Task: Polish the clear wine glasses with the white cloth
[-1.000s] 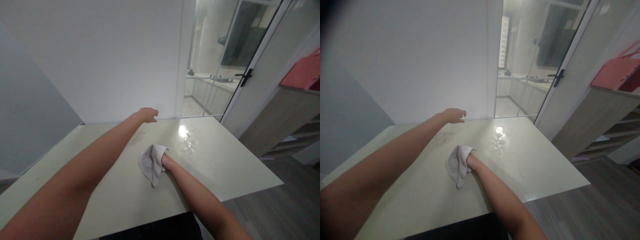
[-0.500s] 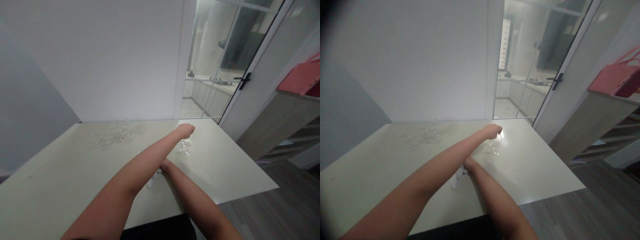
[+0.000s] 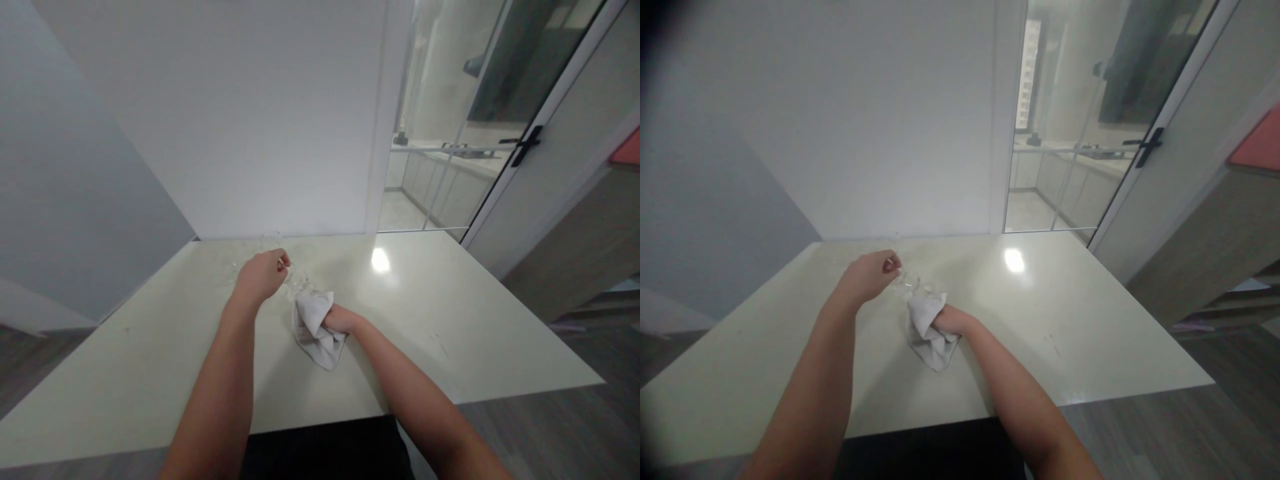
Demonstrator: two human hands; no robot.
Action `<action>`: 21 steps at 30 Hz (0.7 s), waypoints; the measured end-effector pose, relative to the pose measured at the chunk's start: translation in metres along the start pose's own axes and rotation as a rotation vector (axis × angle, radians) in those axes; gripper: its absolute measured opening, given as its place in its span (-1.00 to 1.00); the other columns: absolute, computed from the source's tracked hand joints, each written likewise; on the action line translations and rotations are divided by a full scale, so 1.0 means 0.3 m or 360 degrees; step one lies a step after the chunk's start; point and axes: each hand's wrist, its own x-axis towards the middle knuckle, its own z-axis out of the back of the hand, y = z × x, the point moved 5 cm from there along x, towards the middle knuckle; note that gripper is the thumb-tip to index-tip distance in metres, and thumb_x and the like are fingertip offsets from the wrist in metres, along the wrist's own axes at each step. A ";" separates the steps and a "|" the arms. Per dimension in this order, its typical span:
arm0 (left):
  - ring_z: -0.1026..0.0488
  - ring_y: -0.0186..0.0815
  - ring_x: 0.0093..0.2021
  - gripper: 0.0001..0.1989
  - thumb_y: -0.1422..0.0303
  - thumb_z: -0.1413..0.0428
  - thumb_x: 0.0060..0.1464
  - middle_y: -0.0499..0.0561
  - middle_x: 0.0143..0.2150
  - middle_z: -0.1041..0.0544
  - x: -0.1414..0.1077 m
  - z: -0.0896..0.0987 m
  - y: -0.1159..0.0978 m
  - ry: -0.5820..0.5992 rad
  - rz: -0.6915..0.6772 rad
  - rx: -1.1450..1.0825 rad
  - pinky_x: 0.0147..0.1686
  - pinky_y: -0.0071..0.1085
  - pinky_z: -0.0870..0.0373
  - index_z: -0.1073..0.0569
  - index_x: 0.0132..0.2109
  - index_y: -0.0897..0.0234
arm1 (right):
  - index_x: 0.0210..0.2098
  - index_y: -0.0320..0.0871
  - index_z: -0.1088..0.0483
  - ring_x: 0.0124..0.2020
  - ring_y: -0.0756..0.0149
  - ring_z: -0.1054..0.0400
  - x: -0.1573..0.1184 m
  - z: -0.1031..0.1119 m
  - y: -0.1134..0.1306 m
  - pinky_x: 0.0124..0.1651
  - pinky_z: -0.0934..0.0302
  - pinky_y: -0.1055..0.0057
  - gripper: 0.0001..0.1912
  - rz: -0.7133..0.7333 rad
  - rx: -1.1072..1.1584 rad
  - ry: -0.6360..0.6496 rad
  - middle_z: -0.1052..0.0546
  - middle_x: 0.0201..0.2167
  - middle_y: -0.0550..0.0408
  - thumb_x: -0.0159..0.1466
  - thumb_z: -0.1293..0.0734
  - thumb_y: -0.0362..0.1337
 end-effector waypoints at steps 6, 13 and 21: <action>-0.47 -0.10 -0.17 -0.76 0.37 -0.04 -0.08 0.08 -0.16 -0.55 -0.063 -0.022 0.284 0.0111 0.0509 0.0152 -0.32 -0.33 -0.34 -0.44 -0.19 0.18 | -0.11 -0.16 -0.44 -0.20 0.19 -0.44 -0.025 -0.043 -0.002 -0.10 -0.33 0.23 -0.61 -0.0099 0.0046 0.0413 -0.55 -0.17 0.08 0.06 -0.24 -0.33; -0.44 0.02 -0.08 -0.70 0.39 -0.05 -0.12 0.21 -0.07 -0.51 -0.023 -0.012 0.413 0.0146 0.0768 0.0261 -0.22 -0.21 -0.38 -0.47 -0.16 0.23 | -0.05 -0.15 -0.41 -0.14 0.20 -0.41 -0.021 -0.040 -0.007 -0.08 -0.31 0.28 -0.58 -0.0076 0.0038 0.0358 -0.55 -0.16 0.09 0.08 -0.27 -0.28; -0.43 0.03 -0.05 -0.66 0.39 -0.06 -0.11 0.25 -0.04 -0.49 0.054 -0.016 0.441 0.0135 0.0790 0.0234 -0.18 -0.17 -0.38 -0.45 -0.12 0.28 | -0.05 -0.13 -0.40 -0.18 0.19 -0.43 -0.021 -0.034 -0.011 -0.16 -0.34 0.29 -0.59 -0.0080 0.0069 0.0316 -0.56 -0.22 0.09 0.09 -0.28 -0.26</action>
